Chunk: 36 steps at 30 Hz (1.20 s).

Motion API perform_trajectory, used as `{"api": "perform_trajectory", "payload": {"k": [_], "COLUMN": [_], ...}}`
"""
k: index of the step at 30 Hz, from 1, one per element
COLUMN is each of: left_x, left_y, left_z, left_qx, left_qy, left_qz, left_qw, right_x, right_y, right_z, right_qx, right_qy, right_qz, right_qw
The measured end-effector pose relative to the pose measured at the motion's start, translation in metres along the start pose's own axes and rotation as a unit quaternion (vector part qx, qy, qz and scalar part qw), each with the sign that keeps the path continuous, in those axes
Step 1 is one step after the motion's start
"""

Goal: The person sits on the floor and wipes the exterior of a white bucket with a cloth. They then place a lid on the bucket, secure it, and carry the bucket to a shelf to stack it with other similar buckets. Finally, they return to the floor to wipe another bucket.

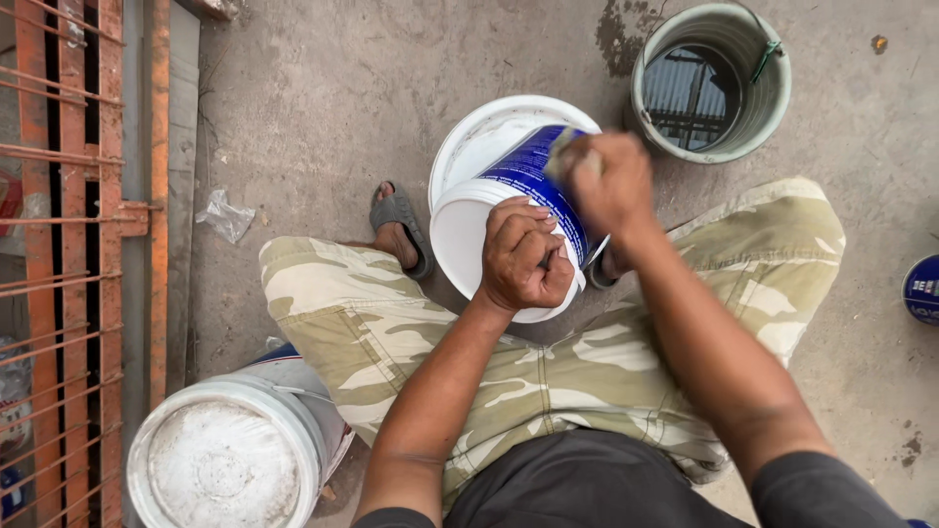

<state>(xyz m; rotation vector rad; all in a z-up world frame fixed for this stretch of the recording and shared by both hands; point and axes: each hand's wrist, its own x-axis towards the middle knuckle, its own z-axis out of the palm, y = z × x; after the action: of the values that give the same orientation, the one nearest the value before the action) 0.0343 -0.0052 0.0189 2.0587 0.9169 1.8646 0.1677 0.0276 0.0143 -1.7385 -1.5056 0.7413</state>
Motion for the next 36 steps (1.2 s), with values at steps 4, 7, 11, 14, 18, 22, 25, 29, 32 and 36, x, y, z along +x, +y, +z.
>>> {"api": "perform_trajectory", "payload": {"k": [4, 7, 11, 14, 18, 22, 25, 29, 32, 36], "left_x": [-0.002, -0.003, 0.000, -0.008, -0.004, -0.002, -0.005, -0.010, -0.012, -0.016], "left_y": [0.000, 0.000, -0.003, -0.001, 0.001, 0.000, -0.001, -0.001, -0.001, -0.003], "left_z": [-0.006, -0.008, -0.001, -0.006, -0.011, -0.004, -0.006, -0.014, -0.011, -0.018], "left_qx": [0.006, -0.012, -0.015, -0.008, -0.009, -0.013, 0.014, 0.002, 0.004, 0.021], "left_qy": [-0.006, -0.008, -0.004, -0.013, -0.009, -0.005, -0.004, -0.014, -0.004, -0.019], "left_qz": [0.003, -0.014, -0.006, -0.013, -0.018, -0.005, 0.011, -0.008, -0.005, 0.001], "left_qw": [1.000, 1.000, 1.000, 1.000, 1.000, 1.000, 1.000, 1.000, 1.000, 1.000], "right_x": [-0.017, 0.010, 0.000, -0.023, 0.017, -0.005, -0.025, 0.013, -0.001, -0.037], "right_y": [0.004, 0.070, 0.022, 0.006, 0.076, 0.022, -0.005, 0.064, 0.018, -0.004], "right_z": [0.002, 0.013, 0.004, 0.007, 0.004, 0.001, 0.008, 0.011, 0.006, 0.016], "right_qx": [0.053, -0.076, -0.017, 0.057, -0.055, -0.068, 0.050, -0.043, 0.000, 0.088], "right_qy": [-0.008, 0.039, 0.050, 0.008, 0.062, 0.067, 0.015, 0.054, 0.052, 0.031], "right_qz": [-0.158, -0.063, -0.017, -0.100, -0.092, -0.119, -0.183, -0.022, 0.015, -0.199], "right_qw": [0.986, 0.994, 0.998, 0.993, 0.992, 0.988, 0.982, 0.997, 0.999, 0.976]}}
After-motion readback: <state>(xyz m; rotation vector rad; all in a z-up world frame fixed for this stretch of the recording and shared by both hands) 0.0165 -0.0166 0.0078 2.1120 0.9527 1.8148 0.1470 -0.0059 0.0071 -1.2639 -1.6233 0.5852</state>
